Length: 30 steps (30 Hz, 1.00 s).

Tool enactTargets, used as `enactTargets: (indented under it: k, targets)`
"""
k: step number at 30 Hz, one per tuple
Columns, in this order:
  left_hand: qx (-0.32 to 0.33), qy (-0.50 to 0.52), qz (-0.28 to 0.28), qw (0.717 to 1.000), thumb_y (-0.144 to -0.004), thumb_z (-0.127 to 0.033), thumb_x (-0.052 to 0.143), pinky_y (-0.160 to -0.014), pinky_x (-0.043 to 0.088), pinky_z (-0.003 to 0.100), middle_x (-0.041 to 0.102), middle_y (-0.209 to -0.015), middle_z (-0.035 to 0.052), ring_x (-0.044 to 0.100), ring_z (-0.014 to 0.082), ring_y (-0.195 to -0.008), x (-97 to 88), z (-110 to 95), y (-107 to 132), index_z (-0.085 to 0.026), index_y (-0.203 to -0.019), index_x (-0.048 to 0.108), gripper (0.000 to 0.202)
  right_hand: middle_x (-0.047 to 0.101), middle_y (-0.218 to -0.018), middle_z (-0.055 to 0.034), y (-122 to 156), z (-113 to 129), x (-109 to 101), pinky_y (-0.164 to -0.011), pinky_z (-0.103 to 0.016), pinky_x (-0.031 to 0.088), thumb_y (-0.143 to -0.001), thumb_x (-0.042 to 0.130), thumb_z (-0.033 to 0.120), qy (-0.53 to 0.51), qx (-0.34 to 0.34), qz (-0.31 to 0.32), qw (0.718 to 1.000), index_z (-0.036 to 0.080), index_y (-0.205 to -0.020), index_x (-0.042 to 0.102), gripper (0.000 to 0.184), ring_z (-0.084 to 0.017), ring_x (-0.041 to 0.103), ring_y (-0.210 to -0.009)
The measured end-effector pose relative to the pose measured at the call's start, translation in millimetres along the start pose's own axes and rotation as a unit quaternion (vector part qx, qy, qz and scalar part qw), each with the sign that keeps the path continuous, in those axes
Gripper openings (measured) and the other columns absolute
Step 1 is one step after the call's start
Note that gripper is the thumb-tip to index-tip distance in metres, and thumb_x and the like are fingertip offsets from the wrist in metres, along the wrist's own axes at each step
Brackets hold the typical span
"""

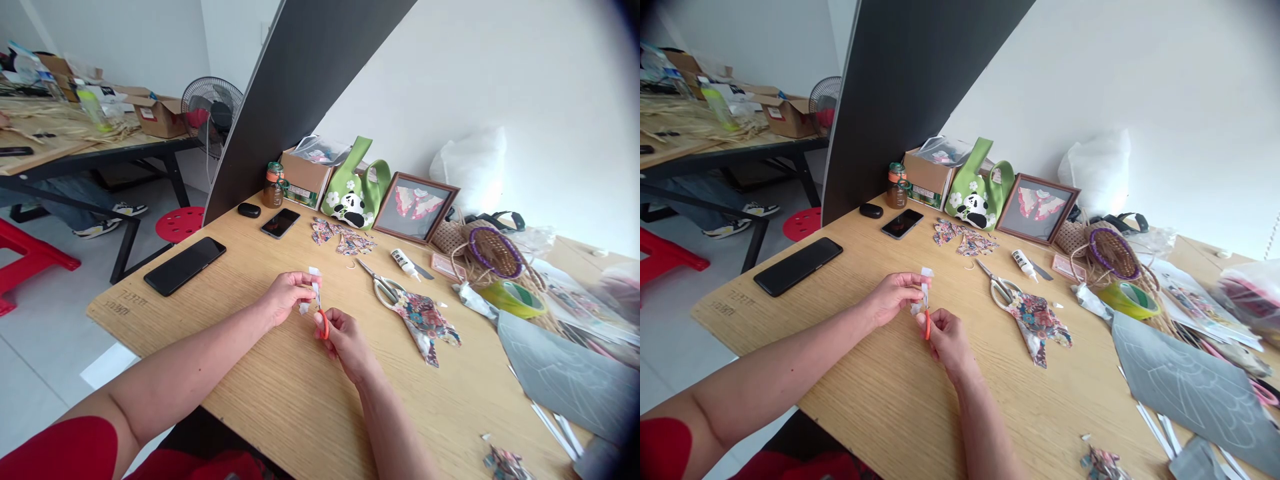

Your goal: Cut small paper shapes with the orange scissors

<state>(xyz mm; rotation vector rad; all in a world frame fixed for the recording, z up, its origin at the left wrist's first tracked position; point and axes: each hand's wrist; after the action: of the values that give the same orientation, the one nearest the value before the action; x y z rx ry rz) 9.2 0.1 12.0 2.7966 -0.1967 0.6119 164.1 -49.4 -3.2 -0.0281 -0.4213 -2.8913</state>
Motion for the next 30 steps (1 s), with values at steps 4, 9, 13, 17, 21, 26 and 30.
enactTargets:
  k: [4, 9, 13, 17, 21, 26, 30]
  targets:
    - [0.001, -0.009, 0.001, 1.0, -0.054, -0.006, 0.071, -0.061, 0.041, 0.023, 0.065, -0.082, 0.0043, 0.053, 0.0083, -0.061, 0.8, -0.6, 0.2, -0.011, -0.083, 0.073, 0.03, 0.054, -0.057, 0.004, 0.2, 0.6, 0.1, -0.033, -0.019, 0.028, -0.066, 0.076, 0.066, 0.003, -0.001, 0.002, 1.0, 0.019, -0.067, 0.053, 0.052, -0.006, 0.034, -0.041]
    - [0.004, -0.008, 0.001, 1.0, -0.055, -0.006, 0.071, -0.061, 0.041, 0.023, 0.065, -0.083, 0.0052, 0.053, 0.0086, -0.061, 0.8, -0.2, 0.6, -0.01, -0.085, 0.074, 0.03, 0.053, -0.056, 0.0048, -0.7, -0.4, -0.2, -0.034, -0.02, 0.027, -0.065, 0.076, 0.066, -0.001, -0.005, 0.001, 1.0, 0.02, -0.066, 0.052, 0.052, -0.006, 0.033, -0.04]
    - [0.006, -0.004, -0.003, 1.0, -0.054, -0.006, 0.072, -0.061, 0.042, 0.022, 0.066, -0.088, 0.0065, 0.054, 0.0093, -0.064, 0.2, 0.4, 0.2, -0.011, -0.084, 0.074, 0.031, 0.05, -0.053, 0.0061, -1.4, -1.9, -0.4, -0.034, -0.02, 0.026, -0.066, 0.076, 0.065, -0.003, -0.006, 0.0, 1.0, 0.02, -0.066, 0.052, 0.052, -0.006, 0.031, -0.039]
    - [0.006, 0.002, -0.004, 1.0, -0.054, -0.005, 0.071, -0.06, 0.042, 0.022, 0.066, -0.088, 0.007, 0.055, 0.0096, -0.065, -0.7, 1.7, -1.2, -0.011, -0.084, 0.075, 0.03, 0.048, -0.052, 0.0066, -1.6, -2.8, -0.1, -0.034, -0.02, 0.025, -0.066, 0.076, 0.066, -0.001, -0.007, 0.0, 1.0, 0.02, -0.065, 0.051, 0.052, -0.006, 0.031, -0.039]
    - [0.004, 0.008, -0.004, 1.0, -0.054, -0.005, 0.071, -0.06, 0.043, 0.021, 0.066, -0.089, 0.0074, 0.055, 0.0092, -0.065, -1.5, 2.7, -2.0, -0.011, -0.083, 0.075, 0.03, 0.051, -0.054, 0.0053, -1.5, -2.7, 0.3, -0.034, -0.021, 0.025, -0.065, 0.076, 0.066, 0.002, -0.007, -0.002, 1.0, 0.02, -0.065, 0.051, 0.052, -0.006, 0.031, -0.039]
    - [0.0, 0.008, -0.009, 1.0, -0.056, -0.003, 0.07, -0.06, 0.043, 0.021, 0.066, -0.087, 0.0073, 0.056, 0.0096, -0.065, -1.1, 2.0, -1.9, -0.011, -0.084, 0.074, 0.029, 0.053, -0.055, 0.0049, -1.5, -2.1, 0.4, -0.034, -0.021, 0.024, -0.064, 0.076, 0.066, 0.003, -0.001, -0.007, 1.0, 0.02, -0.065, 0.051, 0.052, -0.006, 0.03, -0.039]
    - [-0.004, 0.007, -0.014, 1.0, -0.057, -0.001, 0.069, -0.061, 0.043, 0.021, 0.066, -0.085, 0.0072, 0.056, 0.0096, -0.065, -0.1, 0.6, -1.3, -0.01, -0.085, 0.074, 0.03, 0.052, -0.053, 0.0052, -1.3, -1.6, 0.1, -0.034, -0.021, 0.025, -0.063, 0.078, 0.065, 0.005, -0.001, -0.014, 1.0, 0.02, -0.064, 0.051, 0.052, -0.006, 0.03, -0.039]
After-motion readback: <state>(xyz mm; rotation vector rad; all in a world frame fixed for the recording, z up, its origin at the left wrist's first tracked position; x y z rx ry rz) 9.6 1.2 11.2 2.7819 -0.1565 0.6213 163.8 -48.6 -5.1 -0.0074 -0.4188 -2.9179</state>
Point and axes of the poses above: each hand's wrist, its own y-axis away from the middle knuckle, its own x-axis out of the palm, z = x × y
